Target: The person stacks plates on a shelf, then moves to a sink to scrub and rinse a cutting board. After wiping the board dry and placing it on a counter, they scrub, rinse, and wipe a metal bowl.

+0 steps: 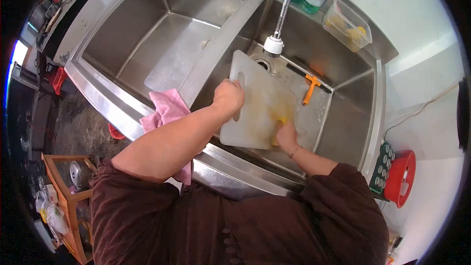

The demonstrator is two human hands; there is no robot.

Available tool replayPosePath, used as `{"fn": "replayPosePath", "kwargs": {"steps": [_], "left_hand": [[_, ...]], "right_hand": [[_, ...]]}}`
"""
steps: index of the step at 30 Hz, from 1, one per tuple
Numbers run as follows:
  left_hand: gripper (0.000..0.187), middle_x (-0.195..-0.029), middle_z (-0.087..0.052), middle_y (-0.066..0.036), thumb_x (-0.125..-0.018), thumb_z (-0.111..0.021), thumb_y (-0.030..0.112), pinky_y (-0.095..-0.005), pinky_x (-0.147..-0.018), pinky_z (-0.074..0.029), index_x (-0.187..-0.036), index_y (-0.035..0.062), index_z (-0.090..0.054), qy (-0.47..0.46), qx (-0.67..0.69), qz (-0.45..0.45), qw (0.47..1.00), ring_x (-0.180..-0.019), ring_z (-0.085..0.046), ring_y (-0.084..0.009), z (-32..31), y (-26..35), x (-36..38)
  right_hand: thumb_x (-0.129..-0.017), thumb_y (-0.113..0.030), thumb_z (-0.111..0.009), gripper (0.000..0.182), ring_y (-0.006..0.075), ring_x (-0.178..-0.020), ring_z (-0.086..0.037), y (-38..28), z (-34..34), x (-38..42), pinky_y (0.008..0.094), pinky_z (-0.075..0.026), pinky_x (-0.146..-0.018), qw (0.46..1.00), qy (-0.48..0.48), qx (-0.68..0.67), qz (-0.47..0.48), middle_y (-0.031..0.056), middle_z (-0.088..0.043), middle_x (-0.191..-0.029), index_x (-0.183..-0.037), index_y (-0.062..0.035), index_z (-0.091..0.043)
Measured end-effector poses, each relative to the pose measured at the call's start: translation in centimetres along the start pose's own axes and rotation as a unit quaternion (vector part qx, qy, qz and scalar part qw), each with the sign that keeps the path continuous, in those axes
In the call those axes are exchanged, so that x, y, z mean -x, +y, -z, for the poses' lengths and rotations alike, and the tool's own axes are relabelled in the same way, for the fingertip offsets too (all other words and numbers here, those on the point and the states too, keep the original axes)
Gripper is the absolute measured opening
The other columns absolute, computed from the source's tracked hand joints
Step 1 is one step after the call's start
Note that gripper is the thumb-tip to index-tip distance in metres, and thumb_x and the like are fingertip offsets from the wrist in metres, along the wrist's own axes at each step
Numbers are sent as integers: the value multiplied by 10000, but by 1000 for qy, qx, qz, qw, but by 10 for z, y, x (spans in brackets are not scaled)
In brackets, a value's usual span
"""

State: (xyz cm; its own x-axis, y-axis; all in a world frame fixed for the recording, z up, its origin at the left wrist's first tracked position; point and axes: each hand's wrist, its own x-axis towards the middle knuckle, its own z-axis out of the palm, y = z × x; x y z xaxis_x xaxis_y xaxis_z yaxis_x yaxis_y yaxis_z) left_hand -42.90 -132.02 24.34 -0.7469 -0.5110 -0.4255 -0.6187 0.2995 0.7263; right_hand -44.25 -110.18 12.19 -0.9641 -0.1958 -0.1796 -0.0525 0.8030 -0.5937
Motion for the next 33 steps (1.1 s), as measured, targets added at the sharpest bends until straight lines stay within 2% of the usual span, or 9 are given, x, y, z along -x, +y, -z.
{"fn": "replayPosePath", "kwargs": {"steps": [3,7,12,16,19,23,28,31,33], "left_hand": [[378,-821,-600,-244,-905,-374,279,-423,-594,-498,-975,-63,-518,2,-2,-4,1000,-636,-617,-347,-1,3,6],[380,-821,-602,-244,-904,-372,281,-414,-583,-499,-965,-60,-529,-36,4,25,999,-625,-616,-348,0,-6,-6],[381,-829,-601,-241,-903,-371,280,-414,-588,-498,-970,-62,-527,-35,19,44,998,-620,-615,-345,2,4,2],[383,-824,-597,-239,-903,-374,280,-412,-566,-498,-974,-67,-522,-23,28,59,998,-628,-617,-336,5,13,11],[386,-826,-594,-236,-904,-373,280,-403,-518,-498,-980,-71,-515,31,-30,-39,998,-611,-617,-323,-9,-14,-14],[388,-855,-592,-245,-902,-377,279,-411,-563,-506,-986,-76,-508,-6,4,24,1000,-654,-619,-341,4,3,2],[369,-892,-594,-245,-899,-380,275,-412,-641,-500,-1018,-50,-506,-48,39,77,995,-753,-610,-369,2,2,-1],[365,-886,-592,-246,-901,-377,278,-409,-605,-497,-1030,-41,-503,6,-16,12,1000,-703,-616,-361,-6,-6,-5],[365,-866,-593,-245,-902,-377,279,-410,-588,-493,-1019,-43,-502,12,-13,10,1000,-664,-615,-354,-8,-11,-5]], "right_hand": [[-836,-223,-505,259,432,-756,-556,-82,15,36,477,-429,-625,990,-44,-36,129,254,-558,-797,-957,-3,-438],[-834,-231,-506,267,437,-749,-552,-73,11,34,483,-429,-625,976,-70,-34,206,263,-551,-778,-962,-11,-424],[-824,-235,-486,308,417,-825,-569,51,4,-9,473,-451,-711,994,-21,81,-70,255,-573,-882,-1026,-12,-420],[-843,-233,-471,306,432,-847,-562,38,2,-10,471,-443,-731,980,22,57,-190,265,-579,-896,-1032,3,-423],[-840,-233,-504,281,436,-819,-552,-25,6,10,482,-429,-699,1000,-12,14,-25,273,-561,-861,-973,0,-422],[-843,-220,-498,243,450,-781,-534,-64,8,32,495,-411,-655,987,-37,-28,153,277,-542,-821,-942,-14,-417],[-855,-212,-465,225,444,-821,-528,42,12,-20,486,-418,-673,999,-27,29,-22,270,-545,-843,-973,-30,-407],[-859,-224,-467,236,438,-842,-527,75,-7,-26,477,-422,-687,991,30,35,-128,254,-551,-857,-969,-24,-406],[-854,-207,-470,230,436,-851,-533,44,-8,-20,477,-427,-699,996,29,30,-74,254,-552,-880,-970,-16,-414]]}}
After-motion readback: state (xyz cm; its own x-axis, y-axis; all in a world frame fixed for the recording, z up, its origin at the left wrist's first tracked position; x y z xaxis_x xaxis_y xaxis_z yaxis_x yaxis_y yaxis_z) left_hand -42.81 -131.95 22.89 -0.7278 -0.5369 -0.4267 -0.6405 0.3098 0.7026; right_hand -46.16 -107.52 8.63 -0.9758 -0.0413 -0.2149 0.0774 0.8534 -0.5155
